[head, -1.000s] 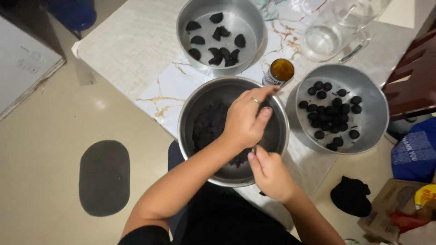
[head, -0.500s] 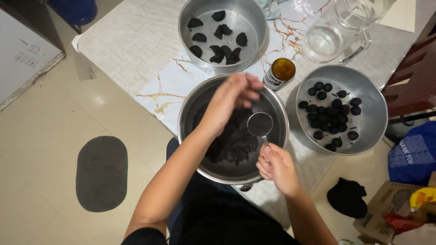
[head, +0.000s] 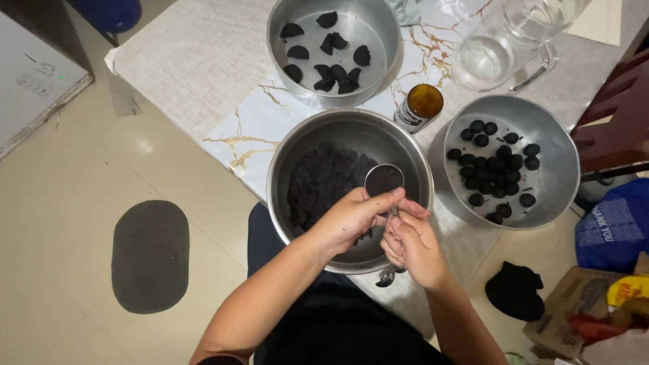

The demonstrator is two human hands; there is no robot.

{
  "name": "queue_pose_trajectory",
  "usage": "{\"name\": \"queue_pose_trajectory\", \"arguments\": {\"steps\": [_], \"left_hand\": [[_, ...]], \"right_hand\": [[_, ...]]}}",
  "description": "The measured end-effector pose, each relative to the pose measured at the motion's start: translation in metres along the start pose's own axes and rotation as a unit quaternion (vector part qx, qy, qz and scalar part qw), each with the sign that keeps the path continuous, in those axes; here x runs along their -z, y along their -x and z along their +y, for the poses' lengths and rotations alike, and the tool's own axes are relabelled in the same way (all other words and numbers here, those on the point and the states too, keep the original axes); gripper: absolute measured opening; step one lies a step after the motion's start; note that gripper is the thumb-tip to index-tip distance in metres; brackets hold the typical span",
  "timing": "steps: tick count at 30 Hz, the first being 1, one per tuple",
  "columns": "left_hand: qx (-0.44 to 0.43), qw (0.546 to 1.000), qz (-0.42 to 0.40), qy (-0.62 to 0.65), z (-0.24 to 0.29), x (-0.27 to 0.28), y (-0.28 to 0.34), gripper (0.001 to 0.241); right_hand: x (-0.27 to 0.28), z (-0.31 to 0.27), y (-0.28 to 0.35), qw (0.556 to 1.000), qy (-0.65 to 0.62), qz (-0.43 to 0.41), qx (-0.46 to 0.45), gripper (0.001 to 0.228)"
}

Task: Portioning and shaping dark dough using a measuring scoop into separate containers.

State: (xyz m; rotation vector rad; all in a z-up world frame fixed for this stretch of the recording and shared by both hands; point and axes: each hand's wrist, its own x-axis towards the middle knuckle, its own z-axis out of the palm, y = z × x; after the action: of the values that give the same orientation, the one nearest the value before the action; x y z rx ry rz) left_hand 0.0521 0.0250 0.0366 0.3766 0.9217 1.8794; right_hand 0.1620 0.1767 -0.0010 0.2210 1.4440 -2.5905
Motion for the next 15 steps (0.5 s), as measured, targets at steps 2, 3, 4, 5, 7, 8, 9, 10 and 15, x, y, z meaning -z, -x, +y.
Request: {"name": "queue_pose_trajectory", "arguments": {"steps": [2, 3, 4, 5, 7, 8, 9, 10, 15], "left_hand": [[0.004, 1.0, 0.004, 0.009, -0.002, 0.002, 0.002, 0.044], [0.008, 1.0, 0.008, 0.016, -0.002, 0.003, 0.002, 0.044], [0.008, 1.0, 0.009, 0.017, -0.002, 0.003, 0.002, 0.044], [0.005, 1.0, 0.017, 0.018, -0.003, 0.003, 0.002, 0.041], [0.005, 0.999, 0.028, 0.02, -0.005, 0.006, 0.003, 0.039], [0.001, 0.999, 0.038, 0.016, -0.006, 0.007, 0.001, 0.038], [-0.003, 0.999, 0.049, 0.013, -0.008, 0.009, 0.0, 0.037], [-0.004, 0.999, 0.047, 0.012, -0.009, 0.013, -0.004, 0.037], [-0.082, 0.821, 0.29, -0.485, 0.007, 0.018, -0.006, 0.027]], "right_hand": [[-0.007, -0.004, 0.001, 0.999, 0.024, 0.014, -0.016, 0.025], [-0.01, -0.006, 0.001, 0.998, 0.048, 0.026, -0.03, 0.024], [-0.004, -0.001, 0.002, 0.998, 0.048, 0.026, -0.032, 0.024], [0.002, 0.004, 0.003, 0.999, 0.051, -0.006, -0.007, 0.026], [0.007, 0.011, 0.004, 0.998, 0.052, -0.039, 0.014, 0.032], [0.007, 0.011, 0.004, 0.997, 0.059, -0.04, 0.012, 0.033], [0.008, 0.012, 0.003, 0.997, 0.066, -0.041, 0.009, 0.035], [0.006, 0.011, 0.002, 0.997, 0.067, -0.041, 0.01, 0.035], [-0.014, -0.004, 0.0, 0.998, 0.034, 0.025, -0.039, 0.03]]}}
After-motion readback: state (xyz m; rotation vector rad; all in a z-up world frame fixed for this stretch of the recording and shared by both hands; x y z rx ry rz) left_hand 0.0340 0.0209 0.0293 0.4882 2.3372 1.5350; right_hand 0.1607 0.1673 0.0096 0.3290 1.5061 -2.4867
